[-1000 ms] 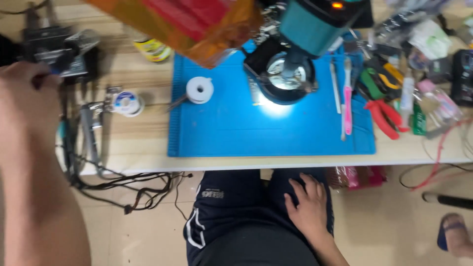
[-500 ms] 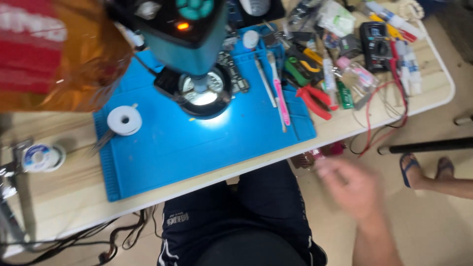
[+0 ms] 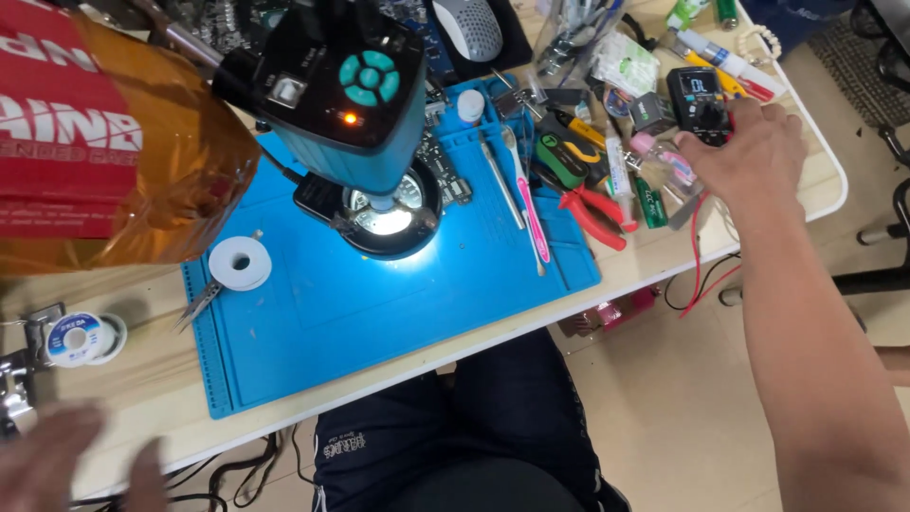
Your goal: Testing and soldering components on a circuit board at a repair station.
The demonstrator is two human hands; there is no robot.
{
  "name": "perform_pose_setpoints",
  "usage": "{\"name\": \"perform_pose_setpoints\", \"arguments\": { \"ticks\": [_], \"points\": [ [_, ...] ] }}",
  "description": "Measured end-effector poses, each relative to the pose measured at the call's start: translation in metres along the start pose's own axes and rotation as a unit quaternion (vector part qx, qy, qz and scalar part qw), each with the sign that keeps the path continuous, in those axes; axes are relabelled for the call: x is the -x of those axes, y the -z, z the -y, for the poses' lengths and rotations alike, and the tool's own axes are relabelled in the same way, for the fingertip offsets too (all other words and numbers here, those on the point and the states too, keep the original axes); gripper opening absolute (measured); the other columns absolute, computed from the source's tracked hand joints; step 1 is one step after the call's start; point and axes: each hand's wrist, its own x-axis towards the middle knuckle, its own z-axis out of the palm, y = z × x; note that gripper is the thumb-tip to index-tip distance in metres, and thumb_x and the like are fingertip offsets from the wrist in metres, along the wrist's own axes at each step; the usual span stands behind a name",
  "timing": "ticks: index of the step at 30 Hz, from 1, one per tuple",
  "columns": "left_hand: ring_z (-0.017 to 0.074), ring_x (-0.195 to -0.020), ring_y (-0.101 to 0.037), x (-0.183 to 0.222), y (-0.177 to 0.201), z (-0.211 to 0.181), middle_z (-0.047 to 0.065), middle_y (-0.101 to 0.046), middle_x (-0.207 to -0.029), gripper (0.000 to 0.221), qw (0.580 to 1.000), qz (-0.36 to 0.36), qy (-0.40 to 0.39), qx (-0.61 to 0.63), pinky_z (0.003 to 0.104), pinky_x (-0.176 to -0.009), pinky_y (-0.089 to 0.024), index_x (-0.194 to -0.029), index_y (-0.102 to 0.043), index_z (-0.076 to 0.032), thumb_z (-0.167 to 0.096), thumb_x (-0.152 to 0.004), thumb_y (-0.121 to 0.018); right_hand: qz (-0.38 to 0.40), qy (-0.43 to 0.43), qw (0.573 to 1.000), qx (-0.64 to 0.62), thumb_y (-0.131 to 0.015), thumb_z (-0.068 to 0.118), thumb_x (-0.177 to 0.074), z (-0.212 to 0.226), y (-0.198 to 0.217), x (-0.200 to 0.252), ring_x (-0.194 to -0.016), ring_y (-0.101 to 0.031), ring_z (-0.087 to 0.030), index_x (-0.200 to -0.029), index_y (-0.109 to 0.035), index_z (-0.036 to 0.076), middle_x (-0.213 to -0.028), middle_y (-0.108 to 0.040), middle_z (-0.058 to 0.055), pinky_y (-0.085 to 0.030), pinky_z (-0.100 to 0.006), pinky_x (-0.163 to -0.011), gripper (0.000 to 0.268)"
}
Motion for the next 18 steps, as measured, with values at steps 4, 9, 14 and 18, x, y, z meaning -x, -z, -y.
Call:
{"name": "perform_pose_setpoints", "arguments": {
  "ticks": [4, 9, 14, 18],
  "points": [
    [0.0366, -0.131, -0.077, -0.027, -0.023, -0.070, 0.022, -0.081, -0.133, 0.049, 0.978, 0.161, 0.136, -0.003, 0.072, -0.134, -0.045, -0.122, -0.084, -0.001, -0.028, -0.082, -0.085, 0.013, -0.019, 0.999, 0.024, -0.075, 0.069, -0.102, 0.005, -0.008, -0.015, -0.126, -0.055, -0.054, -0.153, -0.068, 0.005, -0.138, -0.066, -0.032, -0.045, -0.062, -0.102, 0.082],
    [0.0237, -0.131, -0.075, -0.018, -0.068, -0.138, 0.004, -0.081, -0.126, 0.040, 0.986, 0.053, 0.015, 0.156, 0.062, -0.129, -0.046, -0.127, -0.076, -0.016, -0.029, -0.090, -0.085, 0.053, -0.083, 0.995, 0.008, -0.081, 0.057, -0.097, 0.022, 0.002, -0.019, -0.116, -0.069, -0.052, -0.159, -0.054, 0.005, -0.147, -0.058, -0.028, -0.056, -0.065, -0.093, 0.086],
    [0.0248, -0.121, -0.077, -0.036, -0.079, -0.170, 0.004, -0.081, -0.121, 0.030, 0.969, 0.058, -0.008, 0.241, 0.059, -0.126, -0.043, -0.124, -0.080, -0.014, -0.024, -0.095, -0.081, -0.012, -0.032, 0.997, -0.070, -0.087, 0.056, -0.087, 0.012, -0.001, -0.011, -0.115, -0.068, -0.052, -0.144, -0.065, 0.000, -0.138, -0.064, -0.028, -0.054, -0.064, -0.088, 0.083],
    [0.0284, -0.117, -0.077, -0.037, -0.082, -0.176, 0.008, -0.079, -0.126, 0.028, 0.942, 0.086, -0.037, 0.322, 0.062, -0.123, -0.039, -0.127, -0.077, -0.011, -0.020, -0.101, -0.082, -0.060, 0.050, 0.994, -0.070, -0.093, 0.064, -0.084, 0.005, -0.002, -0.013, -0.092, -0.080, -0.037, -0.101, -0.085, 0.003, -0.089, -0.082, -0.022, -0.058, -0.052, -0.071, 0.064]
  ]
}}
